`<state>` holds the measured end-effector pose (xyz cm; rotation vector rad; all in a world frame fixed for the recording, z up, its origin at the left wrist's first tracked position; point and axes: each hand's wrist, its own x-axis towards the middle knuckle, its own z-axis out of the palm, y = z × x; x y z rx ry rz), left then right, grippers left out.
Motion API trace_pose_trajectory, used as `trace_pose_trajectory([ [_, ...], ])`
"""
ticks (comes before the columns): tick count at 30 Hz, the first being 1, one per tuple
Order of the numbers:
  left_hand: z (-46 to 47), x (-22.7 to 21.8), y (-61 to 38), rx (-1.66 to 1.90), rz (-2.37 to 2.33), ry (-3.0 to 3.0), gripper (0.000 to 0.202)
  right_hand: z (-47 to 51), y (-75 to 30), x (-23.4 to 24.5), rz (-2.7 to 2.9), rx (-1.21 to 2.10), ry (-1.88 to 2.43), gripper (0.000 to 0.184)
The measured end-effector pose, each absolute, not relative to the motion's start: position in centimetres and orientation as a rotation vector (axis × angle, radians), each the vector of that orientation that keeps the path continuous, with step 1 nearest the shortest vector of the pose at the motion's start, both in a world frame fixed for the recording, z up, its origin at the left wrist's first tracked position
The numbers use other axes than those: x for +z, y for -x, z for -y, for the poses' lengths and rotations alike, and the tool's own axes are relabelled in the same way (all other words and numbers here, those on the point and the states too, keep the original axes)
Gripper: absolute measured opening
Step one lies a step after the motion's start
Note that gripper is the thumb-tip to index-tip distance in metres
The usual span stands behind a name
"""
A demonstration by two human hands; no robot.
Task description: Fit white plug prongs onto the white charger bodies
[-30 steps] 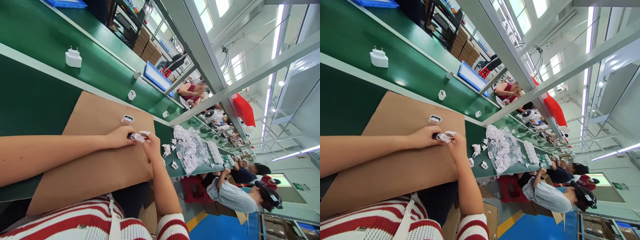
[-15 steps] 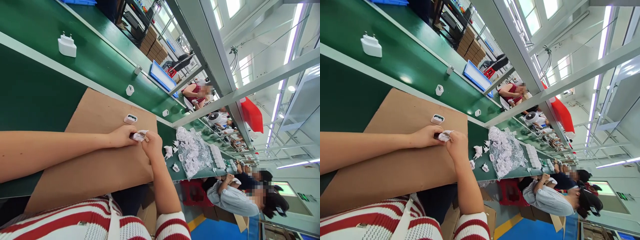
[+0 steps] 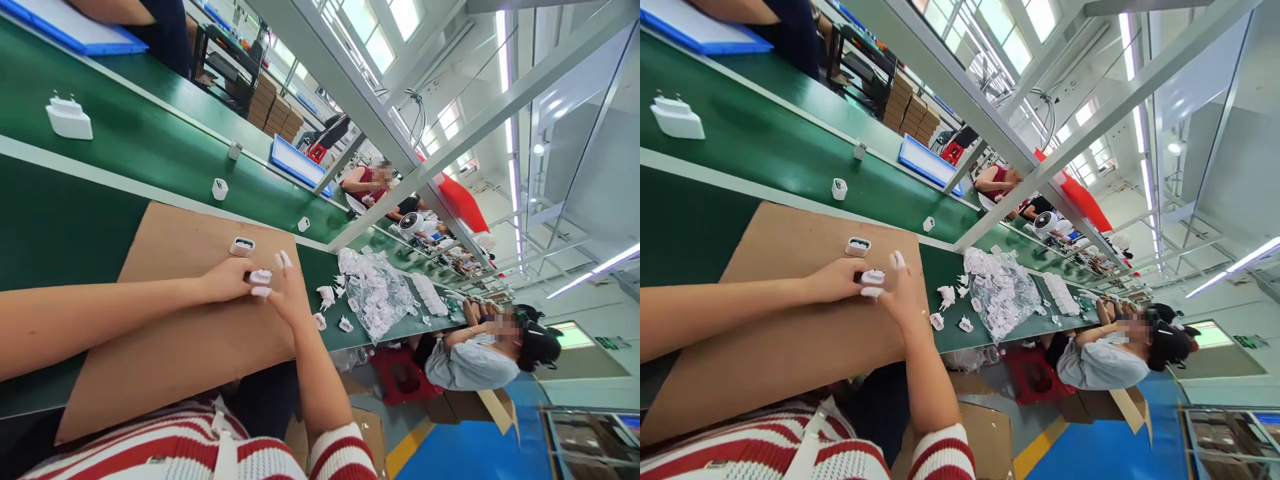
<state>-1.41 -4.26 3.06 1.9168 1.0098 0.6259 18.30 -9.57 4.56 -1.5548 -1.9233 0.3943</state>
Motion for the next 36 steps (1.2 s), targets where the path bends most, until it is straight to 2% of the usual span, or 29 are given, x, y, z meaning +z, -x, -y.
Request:
trace_pose_trajectory([
  [1,4.4,3.6,1.9,0.629,-1.003,-1.922,0.039,10.8,-19.0,3.9,1.859,0.409,1.559,0.082],
  [2,4.4,4.3,2.4,0.661,-0.992,-1.917,0.041,12.1,-19.8,3.1,1.774,0.391,1.581,0.087],
  [7,2.8,7.2,5.3,0.884,-1.190,-1.822,0.052,16.7,-22.5,0.3,1.587,0.147,1.771,0.063],
  [9,2.4,8.0,5.6,0.808,-1.174,-1.742,0.054,17.1,-21.9,1.1,1.670,0.107,1.708,0.064],
  [13,3.5,9.4,4.2,0.546,-0.804,-1.604,0.051,15.9,-19.0,5.2,1.884,0.111,1.413,0.080],
  [15,4.6,10.0,3.4,0.442,-0.663,-1.575,0.047,15.0,-17.8,6.9,1.961,0.078,1.247,0.074],
  [18,6.0,10.3,2.7,0.372,-0.542,-1.522,0.045,14.1,-16.9,8.1,2.019,0.020,1.093,0.057],
  [20,6.8,9.8,2.6,0.465,-0.520,-1.494,0.052,14.0,-16.7,8.3,1.991,0.006,1.053,0.055],
  [23,8.0,8.6,2.6,0.834,-0.511,-1.632,0.066,14.4,-16.5,8.3,1.851,0.020,1.010,0.054],
  [27,9.4,8.0,2.7,1.247,-0.315,-2.041,0.068,15.4,-16.3,9.1,1.667,0.005,0.977,0.054],
  [30,10.1,8.6,3.0,1.328,-0.284,-2.207,0.071,16.6,-16.3,10.2,1.677,-0.038,0.955,0.052],
  [36,11.5,10.9,4.1,1.221,-0.150,-2.328,0.072,19.2,-16.1,11.7,1.725,-0.088,0.917,0.057],
])
